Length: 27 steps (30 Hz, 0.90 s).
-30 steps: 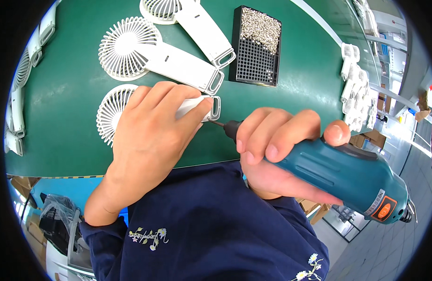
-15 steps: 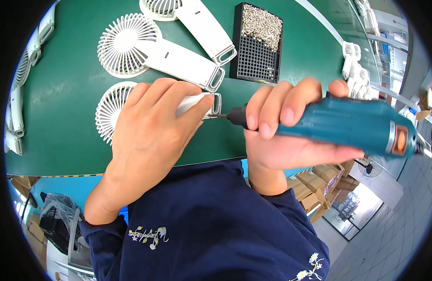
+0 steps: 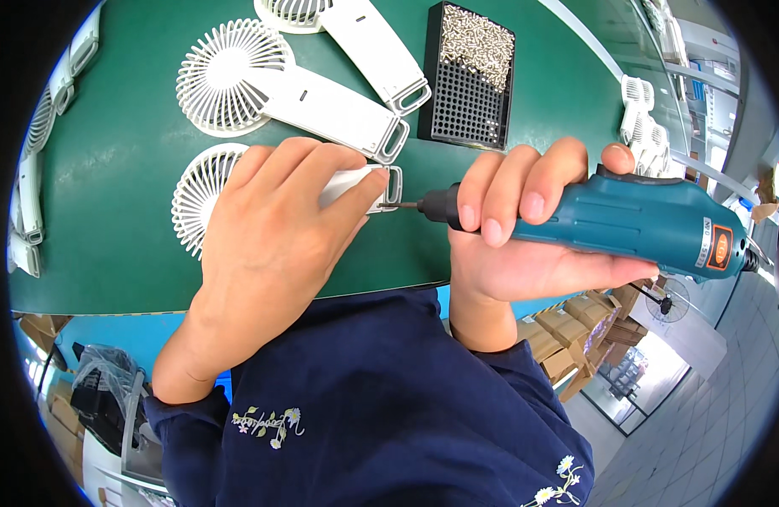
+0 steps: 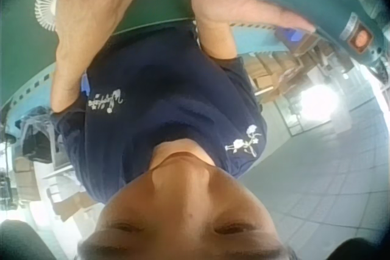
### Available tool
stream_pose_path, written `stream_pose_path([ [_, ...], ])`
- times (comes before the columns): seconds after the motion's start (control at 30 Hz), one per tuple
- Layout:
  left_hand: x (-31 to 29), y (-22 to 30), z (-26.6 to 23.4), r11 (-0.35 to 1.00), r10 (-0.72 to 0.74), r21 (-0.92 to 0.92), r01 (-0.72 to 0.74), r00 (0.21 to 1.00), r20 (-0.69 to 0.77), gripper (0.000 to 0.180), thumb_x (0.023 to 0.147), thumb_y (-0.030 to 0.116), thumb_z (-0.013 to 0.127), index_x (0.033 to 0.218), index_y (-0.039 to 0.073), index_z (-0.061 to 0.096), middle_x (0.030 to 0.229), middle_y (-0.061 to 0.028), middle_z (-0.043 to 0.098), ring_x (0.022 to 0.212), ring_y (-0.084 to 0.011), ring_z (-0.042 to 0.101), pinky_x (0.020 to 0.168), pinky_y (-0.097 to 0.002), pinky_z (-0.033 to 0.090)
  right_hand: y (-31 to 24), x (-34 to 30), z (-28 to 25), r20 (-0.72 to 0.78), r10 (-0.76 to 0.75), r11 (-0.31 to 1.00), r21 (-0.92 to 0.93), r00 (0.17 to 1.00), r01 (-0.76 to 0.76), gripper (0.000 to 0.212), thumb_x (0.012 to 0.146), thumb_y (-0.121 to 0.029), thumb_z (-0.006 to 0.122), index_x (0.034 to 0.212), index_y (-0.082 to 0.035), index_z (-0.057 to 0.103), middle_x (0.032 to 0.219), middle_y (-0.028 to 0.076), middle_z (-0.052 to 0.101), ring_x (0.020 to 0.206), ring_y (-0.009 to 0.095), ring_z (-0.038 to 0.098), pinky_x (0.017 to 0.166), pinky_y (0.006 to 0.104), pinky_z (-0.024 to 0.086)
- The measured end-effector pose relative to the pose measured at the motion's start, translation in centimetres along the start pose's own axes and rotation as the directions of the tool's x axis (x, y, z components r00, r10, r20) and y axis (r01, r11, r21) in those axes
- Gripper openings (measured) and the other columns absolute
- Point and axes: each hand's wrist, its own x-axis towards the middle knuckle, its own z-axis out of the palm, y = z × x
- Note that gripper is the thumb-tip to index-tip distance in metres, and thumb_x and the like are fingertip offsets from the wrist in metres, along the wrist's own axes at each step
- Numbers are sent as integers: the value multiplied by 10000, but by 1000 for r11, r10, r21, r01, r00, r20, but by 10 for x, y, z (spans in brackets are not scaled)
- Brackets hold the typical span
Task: Drive screws into the base of portable fan handles using an electric screwdriver.
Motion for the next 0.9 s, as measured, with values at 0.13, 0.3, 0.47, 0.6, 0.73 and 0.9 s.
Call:
stream_pose_path([
  [0.13,1,-2,0,1000,6,-10,-6,1000,-15,291,713,101,686,1003,83,698,977,-9,610,902,-177,576,735,-323,419,-1,-2,3,26,5,1000,-18,1000,-4,795,863,-765,417,1344,-133,417,792,66,526,508,176,494,472,328,443],
  [0.3,-3,-4,0,1000,10,-16,-10,1000,-12,281,713,98,660,991,75,691,977,-18,612,906,-185,576,738,-327,421,-7,-16,22,236,-31,979,-187,971,77,656,893,-662,499,1272,-129,446,739,103,529,470,220,498,427,376,441],
  [0.47,-1,-3,0,999,19,-37,-19,1000,0,294,711,84,638,1001,68,685,995,-22,609,943,-187,574,767,-325,416,-8,-15,21,368,-30,982,-163,929,96,548,935,-568,488,1245,-119,443,720,120,539,473,233,504,422,379,444],
  [0.6,-5,-3,1,999,-18,-37,18,1000,-5,329,708,82,733,1034,103,691,1027,-14,634,927,-213,591,735,-352,424,-10,-15,23,298,-2,973,-221,955,71,574,918,-592,500,1251,-129,447,717,116,542,477,228,505,424,377,441],
  [0.73,-3,-3,3,999,-7,-49,7,1000,-4,327,711,84,734,1035,96,690,1023,-13,632,924,-209,591,736,-351,423,-11,-15,24,277,16,979,-200,961,41,673,875,-683,499,1251,-127,451,713,112,537,471,224,498,423,375,438],
  [0.9,-3,-2,1,999,0,-51,0,1000,9,331,712,88,735,1040,89,688,1030,-15,629,928,-211,590,738,-351,423,-9,-18,18,196,-11,973,-226,981,56,709,855,-723,494,1230,-121,466,688,91,525,433,211,481,402,358,431],
])
